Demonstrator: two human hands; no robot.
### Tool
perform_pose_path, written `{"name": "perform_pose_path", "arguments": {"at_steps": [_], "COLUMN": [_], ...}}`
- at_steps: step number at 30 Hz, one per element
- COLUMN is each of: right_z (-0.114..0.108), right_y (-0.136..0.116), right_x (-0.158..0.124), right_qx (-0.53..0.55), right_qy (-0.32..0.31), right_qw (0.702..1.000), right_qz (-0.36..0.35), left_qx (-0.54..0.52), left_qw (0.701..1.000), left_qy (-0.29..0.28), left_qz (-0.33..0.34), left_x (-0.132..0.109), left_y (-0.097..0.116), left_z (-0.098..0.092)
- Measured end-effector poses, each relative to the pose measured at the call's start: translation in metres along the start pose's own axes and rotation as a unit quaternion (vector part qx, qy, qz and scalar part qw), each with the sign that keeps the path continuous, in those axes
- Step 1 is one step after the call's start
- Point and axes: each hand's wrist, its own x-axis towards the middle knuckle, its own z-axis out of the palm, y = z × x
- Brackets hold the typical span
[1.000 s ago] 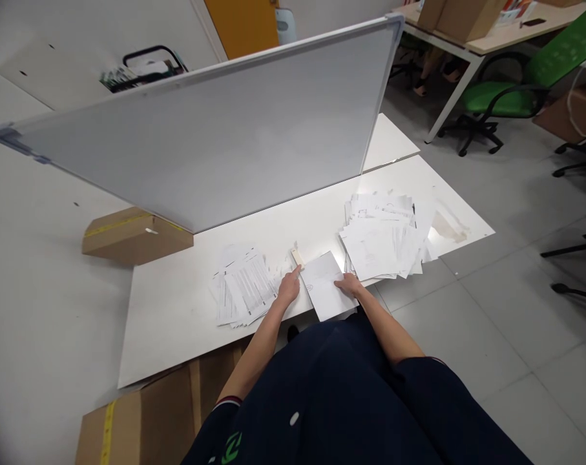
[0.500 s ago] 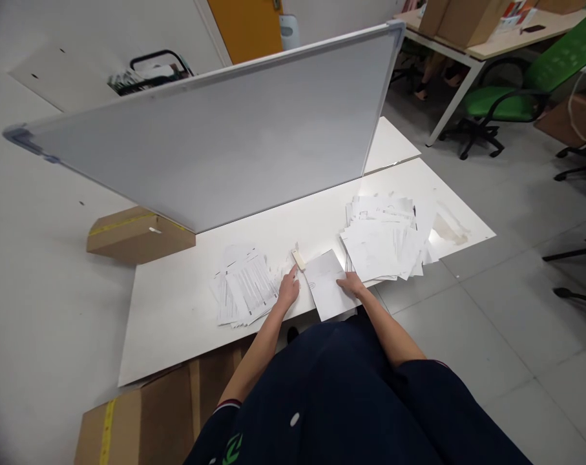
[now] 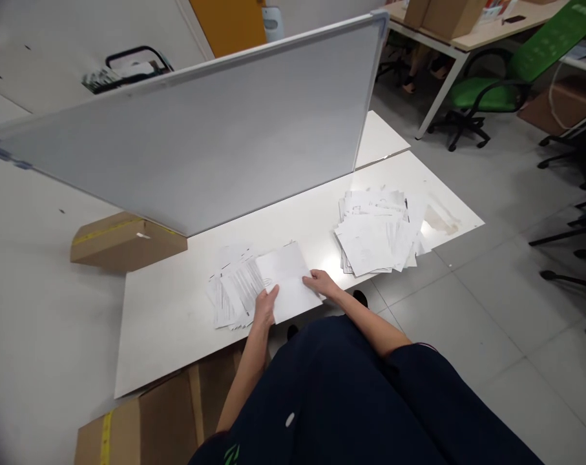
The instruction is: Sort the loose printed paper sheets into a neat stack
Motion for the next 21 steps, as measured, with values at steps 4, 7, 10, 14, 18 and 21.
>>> {"name": "perform_pose_path", "arguments": {"at_steps": [4, 7, 10, 14, 18, 21], "right_z": [-0.026, -0.063, -0.089, -0.097, -0.094, -0.093], "right_y": [0.005, 0.015, 0.024, 0.031, 0.034, 0.035], "right_x": [0.005, 0.005, 0.010, 0.026, 0.041, 0.045], "right_qx": [-0.121, -0.278, -0.391, -0.467, -0.478, -0.474], "right_qy": [0.076, 0.216, 0.306, 0.353, 0.381, 0.399], "right_qw": [0.990, 0.936, 0.868, 0.811, 0.791, 0.784], "right_qz": [-0.021, -0.021, -0.008, -0.002, 0.027, 0.043], "left_qx": [0.032, 0.086, 0.195, 0.386, 0.479, 0.476], "left_qw": [0.985, 0.970, 0.948, 0.889, 0.823, 0.816], "left_qy": [0.167, 0.226, 0.252, 0.246, 0.306, 0.324], "left_qz": [0.011, 0.008, 0.010, 0.025, 0.010, 0.045], "left_x": [0.017, 0.028, 0.036, 0.039, 0.028, 0.018], "left_y": [0.007, 0.010, 0.013, 0.017, 0.016, 0.010], "left_z": [-0.064, -0.104, -0.126, -0.130, -0.117, -0.106]}}
